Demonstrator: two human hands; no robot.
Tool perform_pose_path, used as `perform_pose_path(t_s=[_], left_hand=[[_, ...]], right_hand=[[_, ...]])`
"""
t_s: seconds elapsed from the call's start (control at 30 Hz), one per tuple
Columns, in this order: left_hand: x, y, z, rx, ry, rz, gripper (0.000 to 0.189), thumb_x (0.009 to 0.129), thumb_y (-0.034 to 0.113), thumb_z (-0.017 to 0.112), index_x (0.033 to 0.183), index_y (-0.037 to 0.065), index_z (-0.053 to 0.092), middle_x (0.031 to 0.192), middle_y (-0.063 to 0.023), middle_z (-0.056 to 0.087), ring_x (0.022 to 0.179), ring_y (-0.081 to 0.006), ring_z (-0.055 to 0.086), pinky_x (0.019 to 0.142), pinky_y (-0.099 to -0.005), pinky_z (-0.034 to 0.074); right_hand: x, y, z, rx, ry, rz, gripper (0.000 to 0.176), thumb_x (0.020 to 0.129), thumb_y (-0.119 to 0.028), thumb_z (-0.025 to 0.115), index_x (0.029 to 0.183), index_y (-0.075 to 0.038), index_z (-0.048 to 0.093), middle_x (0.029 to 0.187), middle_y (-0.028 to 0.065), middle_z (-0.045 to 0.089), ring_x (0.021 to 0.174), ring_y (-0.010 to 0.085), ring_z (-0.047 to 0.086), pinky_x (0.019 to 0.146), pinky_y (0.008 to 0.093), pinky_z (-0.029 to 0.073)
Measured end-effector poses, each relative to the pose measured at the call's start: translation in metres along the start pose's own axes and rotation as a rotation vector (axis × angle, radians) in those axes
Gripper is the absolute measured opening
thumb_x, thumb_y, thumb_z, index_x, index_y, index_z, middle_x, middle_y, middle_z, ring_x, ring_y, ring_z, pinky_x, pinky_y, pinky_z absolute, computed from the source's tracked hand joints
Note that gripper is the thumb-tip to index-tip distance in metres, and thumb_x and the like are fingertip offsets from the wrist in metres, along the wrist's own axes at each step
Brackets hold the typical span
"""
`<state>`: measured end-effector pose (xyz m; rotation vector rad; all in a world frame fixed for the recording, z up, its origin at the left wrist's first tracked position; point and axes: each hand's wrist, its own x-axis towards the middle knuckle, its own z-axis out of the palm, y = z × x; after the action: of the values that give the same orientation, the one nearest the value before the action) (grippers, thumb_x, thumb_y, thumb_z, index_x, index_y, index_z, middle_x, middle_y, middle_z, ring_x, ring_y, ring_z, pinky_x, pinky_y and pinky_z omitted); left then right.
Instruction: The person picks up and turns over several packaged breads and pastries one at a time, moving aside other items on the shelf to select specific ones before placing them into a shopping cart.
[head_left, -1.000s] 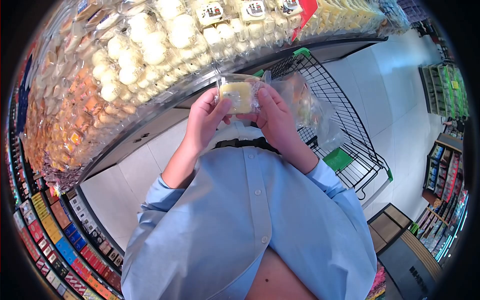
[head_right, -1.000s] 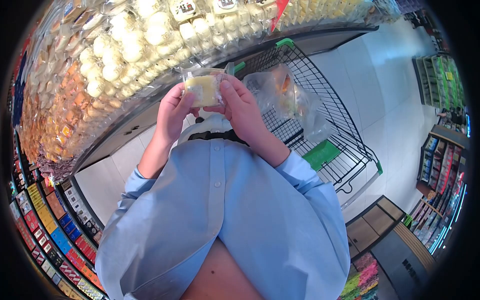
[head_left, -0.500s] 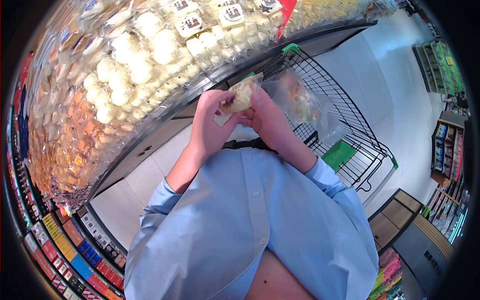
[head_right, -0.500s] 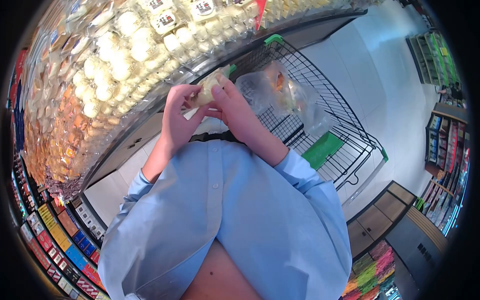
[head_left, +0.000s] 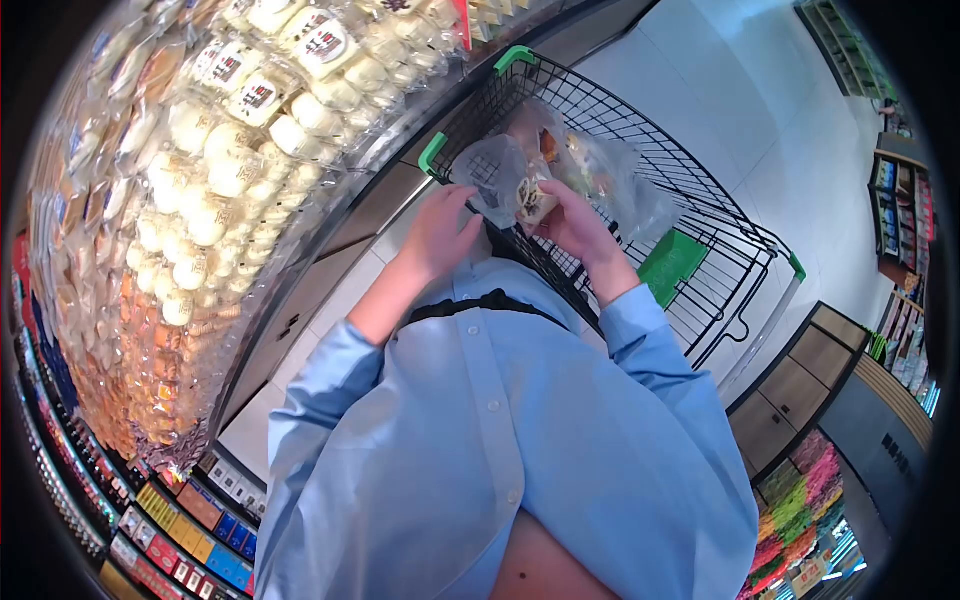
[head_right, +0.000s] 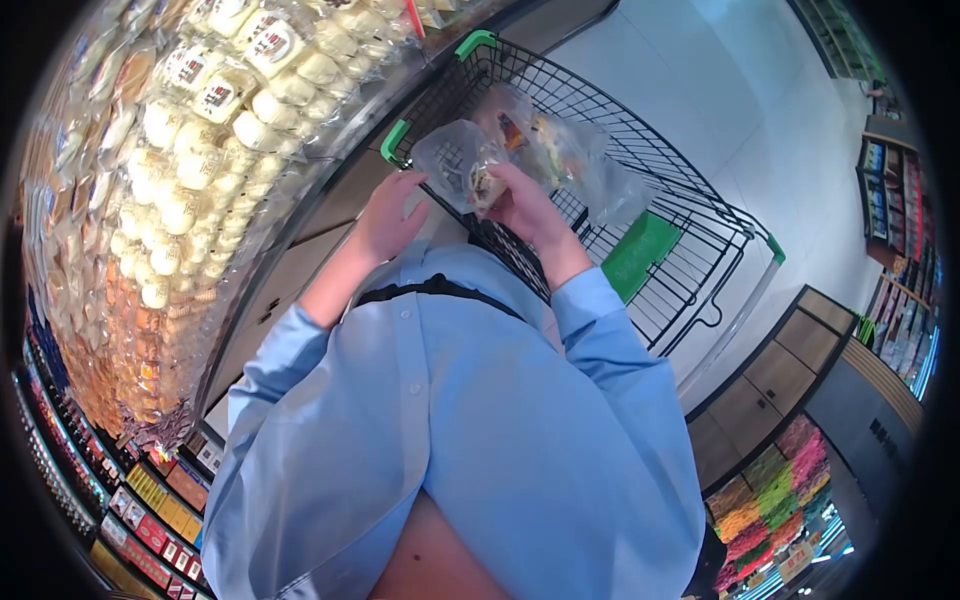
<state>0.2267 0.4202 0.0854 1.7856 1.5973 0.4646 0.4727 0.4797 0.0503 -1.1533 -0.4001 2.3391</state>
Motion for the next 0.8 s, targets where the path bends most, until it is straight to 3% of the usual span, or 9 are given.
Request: perform_pose_path(t_s=[0.13,0.23,0.37,0.47,0.57,0.67,0.77,0.8], left_hand=[[0.034,-0.031,0.057,0.537,-0.101,0.143,0.047,0.096,0.031,0.055,0.136,0.007,0.058,0.146,-0.0165,0.051,0.141,-0.036,0.041,0.118,-0.0536,0.028],[0.046,-0.04,0.074,0.665,-0.362,-0.039,0.049,0.098,0.037,0.053,0.137,0.008,0.058,0.149,-0.0158,0.048,0.147,-0.0346,0.031,0.121,-0.0583,0.019],[0.05,-0.036,0.072,0.744,-0.518,-0.195,0.051,0.098,0.04,0.055,0.141,0.012,0.054,0.15,-0.0157,0.046,0.146,-0.0357,0.033,0.119,-0.0588,0.025],[0.041,-0.034,0.068,0.741,-0.471,-0.185,0.051,0.098,0.04,0.056,0.141,0.014,0.054,0.152,-0.0153,0.043,0.146,-0.036,0.034,0.118,-0.0585,0.026],[0.033,-0.042,0.07,0.696,-0.38,-0.203,0.052,0.097,0.038,0.057,0.144,0.015,0.051,0.156,-0.0152,0.038,0.146,-0.0372,0.033,0.118,-0.0588,0.027],[0.027,-0.053,0.077,0.641,-0.351,-0.219,0.055,0.096,0.036,0.058,0.147,0.016,0.048,0.159,-0.0152,0.034,0.146,-0.0386,0.033,0.118,-0.0592,0.026],[0.027,-0.044,0.075,0.634,-0.373,-0.237,0.057,0.096,0.035,0.059,0.148,0.016,0.045,0.16,-0.0157,0.032,0.147,-0.0394,0.032,0.118,-0.0592,0.027],[0.028,-0.038,0.072,0.637,-0.386,-0.253,0.057,0.095,0.034,0.059,0.148,0.016,0.045,0.16,-0.0157,0.032,0.147,-0.0395,0.031,0.118,-0.0593,0.027]], right_hand=[[0.042,0.022,-0.048,-0.088,0.074,0.165,0.033,0.097,-0.033,0.058,0.125,-0.015,0.058,0.11,0.0067,0.066,0.093,0.0218,0.067,0.074,0.0365,0.054],[0.081,0.038,-0.05,-0.149,0.068,0.237,0.036,0.096,-0.037,0.061,0.123,-0.013,0.059,0.11,0.0066,0.066,0.093,0.0225,0.067,0.073,0.0384,0.054],[0.156,0.06,-0.057,-0.261,-0.004,0.317,0.045,0.092,-0.046,0.066,0.122,-0.012,0.059,0.11,0.0074,0.067,0.095,0.025,0.068,0.078,0.042,0.055],[0.185,0.062,-0.044,-0.384,0.174,0.322,0.062,0.089,-0.051,0.068,0.134,-0.01,0.053,0.118,0.0101,0.064,0.103,0.0274,0.065,0.084,0.0431,0.054],[0.196,0.064,-0.035,-0.386,0.372,0.255,0.078,0.084,-0.053,0.071,0.143,-0.01,0.044,0.124,0.0127,0.06,0.104,0.0278,0.063,0.085,0.0452,0.053],[0.19,0.061,-0.04,-0.472,0.267,0.215,0.09,0.09,-0.05,0.067,0.156,-0.008,0.023,0.143,0.0156,0.049,0.122,0.0336,0.056,0.092,0.0427,0.051],[0.184,0.069,-0.05,-0.639,0.233,0.18,0.08,0.09,-0.044,0.066,0.151,-0.004,0.035,0.14,0.0185,0.054,0.123,0.0325,0.057,0.096,0.041,0.048],[0.187,0.08,-0.059,-0.764,0.252,0.063,0.072,0.09,-0.041,0.066,0.146,-0.001,0.042,0.135,0.0192,0.058,0.121,0.0306,0.058,0.097,0.0399,0.048]])
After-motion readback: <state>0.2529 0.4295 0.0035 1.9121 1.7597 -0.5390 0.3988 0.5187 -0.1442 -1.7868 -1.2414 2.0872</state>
